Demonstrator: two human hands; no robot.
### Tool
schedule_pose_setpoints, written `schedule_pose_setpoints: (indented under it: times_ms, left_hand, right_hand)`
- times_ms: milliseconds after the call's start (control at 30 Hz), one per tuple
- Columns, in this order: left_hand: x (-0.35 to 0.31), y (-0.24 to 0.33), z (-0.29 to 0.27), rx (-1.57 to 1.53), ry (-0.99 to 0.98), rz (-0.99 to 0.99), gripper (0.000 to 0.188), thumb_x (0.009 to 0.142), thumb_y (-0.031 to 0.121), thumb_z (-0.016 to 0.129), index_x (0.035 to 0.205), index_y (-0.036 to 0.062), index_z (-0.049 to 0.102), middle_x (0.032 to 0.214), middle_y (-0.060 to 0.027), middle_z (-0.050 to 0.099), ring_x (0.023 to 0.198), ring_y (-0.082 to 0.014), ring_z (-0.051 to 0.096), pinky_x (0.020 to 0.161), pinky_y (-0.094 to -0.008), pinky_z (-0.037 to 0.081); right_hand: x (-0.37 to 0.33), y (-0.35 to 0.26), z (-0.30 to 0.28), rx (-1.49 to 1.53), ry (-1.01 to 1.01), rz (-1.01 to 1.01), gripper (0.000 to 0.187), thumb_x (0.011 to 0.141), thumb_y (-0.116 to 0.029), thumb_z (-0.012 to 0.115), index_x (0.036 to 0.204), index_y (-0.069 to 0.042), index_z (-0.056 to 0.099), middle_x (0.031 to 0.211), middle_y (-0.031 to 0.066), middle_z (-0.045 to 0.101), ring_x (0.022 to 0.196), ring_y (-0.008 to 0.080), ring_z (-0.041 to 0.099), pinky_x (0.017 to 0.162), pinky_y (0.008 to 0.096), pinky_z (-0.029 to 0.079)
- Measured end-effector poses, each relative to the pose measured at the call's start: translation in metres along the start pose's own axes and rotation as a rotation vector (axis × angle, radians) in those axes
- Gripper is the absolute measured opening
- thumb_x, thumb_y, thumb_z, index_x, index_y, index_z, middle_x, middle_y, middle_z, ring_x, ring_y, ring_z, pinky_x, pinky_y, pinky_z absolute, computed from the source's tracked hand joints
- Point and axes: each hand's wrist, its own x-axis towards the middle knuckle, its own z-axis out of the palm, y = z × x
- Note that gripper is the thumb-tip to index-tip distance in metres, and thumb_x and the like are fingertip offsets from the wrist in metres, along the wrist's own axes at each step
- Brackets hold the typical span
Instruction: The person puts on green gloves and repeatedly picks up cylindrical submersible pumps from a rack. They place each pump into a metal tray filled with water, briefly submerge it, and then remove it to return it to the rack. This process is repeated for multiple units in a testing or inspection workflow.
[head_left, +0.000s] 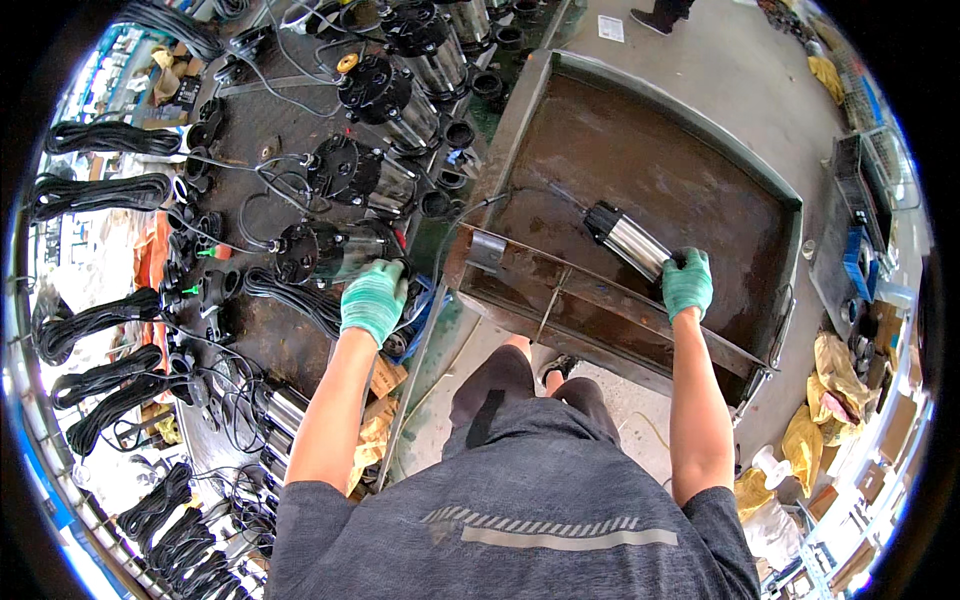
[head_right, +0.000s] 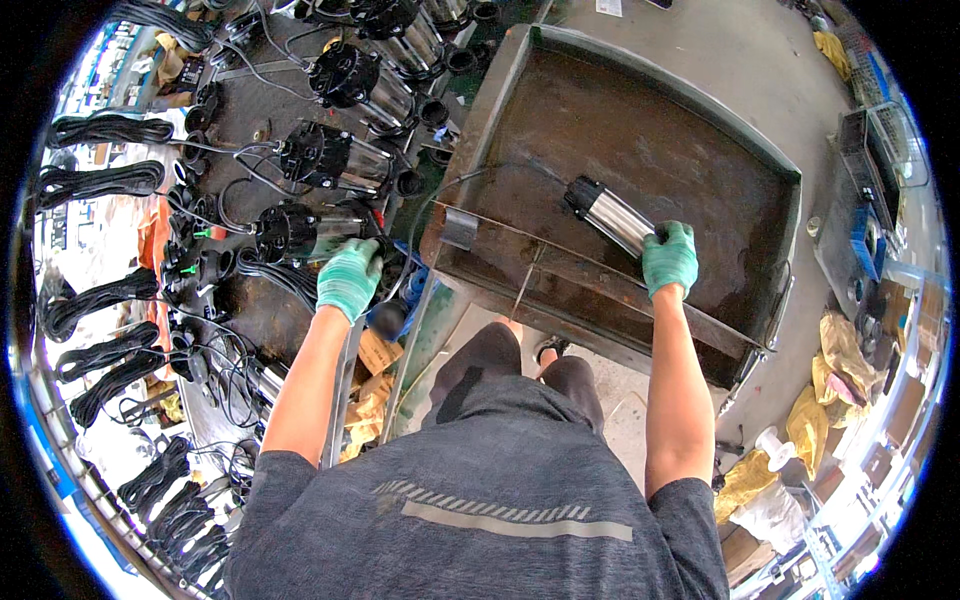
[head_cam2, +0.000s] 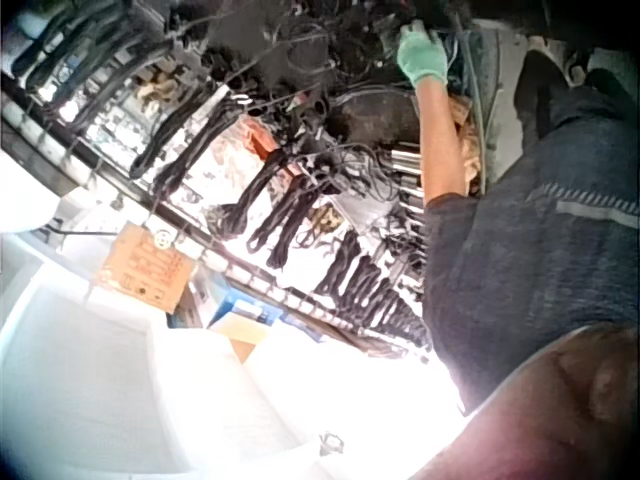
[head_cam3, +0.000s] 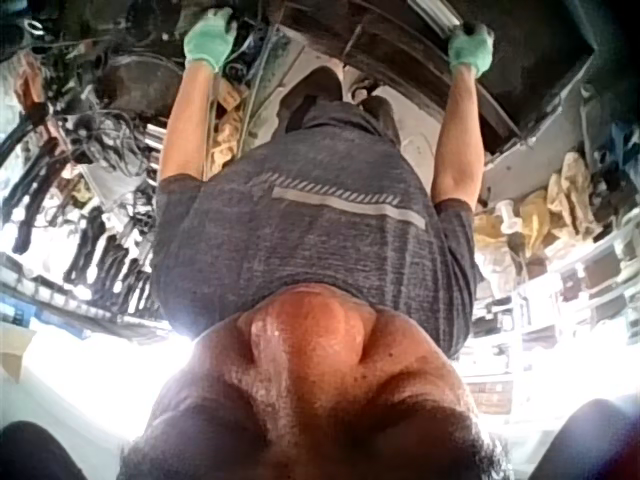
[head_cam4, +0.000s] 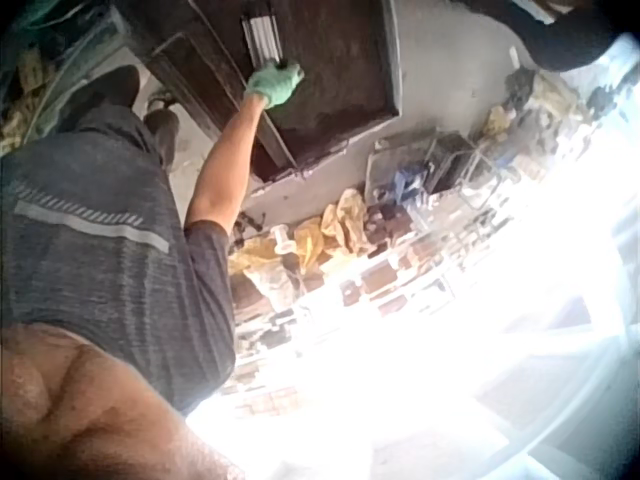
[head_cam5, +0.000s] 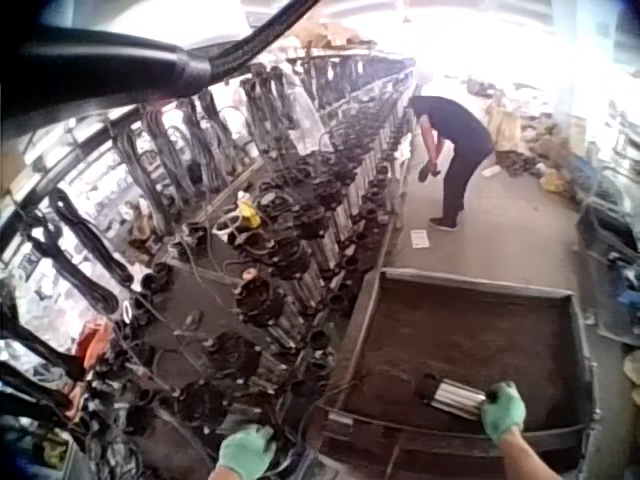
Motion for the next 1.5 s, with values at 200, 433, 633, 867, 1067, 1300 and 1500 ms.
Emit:
schedule_pose_setpoints:
  times_ms: [200,433,633,867,1067,1300,1500]
  left_hand:
    - [0.037,0.053,0.030,-0.757,-0.046,-0.245,0.042,0.097,0.022,0.071,0.133,0.0022,0.060,0.117,-0.0219,0.071,0.103,-0.0328,0.070,0.091,-0.0393,0.053]
    - [0.105,0.107,-0.008,-0.704,-0.149,-0.118,0.036,0.095,0.029,0.074,0.117,0.0007,0.068,0.098,-0.0192,0.074,0.089,-0.0273,0.071,0.083,-0.0362,0.055]
    - [0.146,0.167,0.018,-0.249,-0.057,0.184,0.034,0.099,0.042,0.060,0.108,0.0098,0.070,0.108,-0.0156,0.072,0.098,-0.0399,0.069,0.084,-0.0494,0.056]
    - [0.155,0.180,0.030,-0.170,-0.094,0.111,0.034,0.101,0.041,0.055,0.102,0.0110,0.071,0.104,-0.0150,0.072,0.095,-0.0394,0.069,0.081,-0.0508,0.055]
    - [0.157,0.188,0.024,-0.114,-0.144,0.050,0.033,0.101,0.038,0.054,0.099,0.0103,0.070,0.103,-0.0163,0.073,0.095,-0.0399,0.070,0.082,-0.0513,0.056]
    - [0.161,0.190,0.027,-0.065,-0.207,0.028,0.035,0.100,0.040,0.053,0.099,0.0111,0.073,0.101,-0.0183,0.074,0.096,-0.0406,0.071,0.085,-0.0521,0.055]
    - [0.160,0.196,0.020,-0.023,-0.243,0.005,0.037,0.100,0.042,0.051,0.098,0.0121,0.073,0.102,-0.0181,0.074,0.097,-0.0405,0.071,0.086,-0.0522,0.055]
  right_hand:
    - [0.000,0.004,0.002,0.018,0.048,-0.051,0.022,0.085,-0.023,0.068,0.103,-0.012,0.073,0.116,0.0126,0.067,0.104,0.0373,0.067,0.088,0.0451,0.054]
    - [0.006,0.010,0.004,0.049,0.066,-0.016,0.029,0.085,-0.022,0.070,0.113,-0.015,0.068,0.122,0.0122,0.064,0.105,0.0390,0.067,0.089,0.0457,0.054]
    - [0.026,0.000,-0.014,-0.092,-0.010,-0.013,0.032,0.084,-0.023,0.073,0.114,-0.015,0.064,0.125,0.0119,0.061,0.103,0.0401,0.068,0.086,0.0497,0.055]
    - [0.042,0.003,0.001,-0.150,-0.121,-0.071,0.030,0.086,-0.021,0.072,0.114,-0.015,0.063,0.131,0.0134,0.058,0.103,0.0424,0.068,0.087,0.0520,0.055]
    - [0.049,0.009,0.010,-0.177,-0.157,-0.049,0.032,0.090,-0.024,0.071,0.118,-0.013,0.061,0.135,0.0139,0.056,0.106,0.0426,0.068,0.088,0.0523,0.056]
    - [0.037,0.007,-0.040,-0.109,-0.041,-0.164,0.028,0.095,-0.028,0.067,0.116,-0.011,0.060,0.125,0.0177,0.059,0.100,0.0454,0.067,0.081,0.0539,0.056]
    - [0.000,0.110,-0.089,0.026,0.222,-0.250,0.011,0.095,-0.015,0.067,0.103,-0.008,0.063,0.101,0.0134,0.065,0.086,0.0394,0.067,0.073,0.0455,0.055]
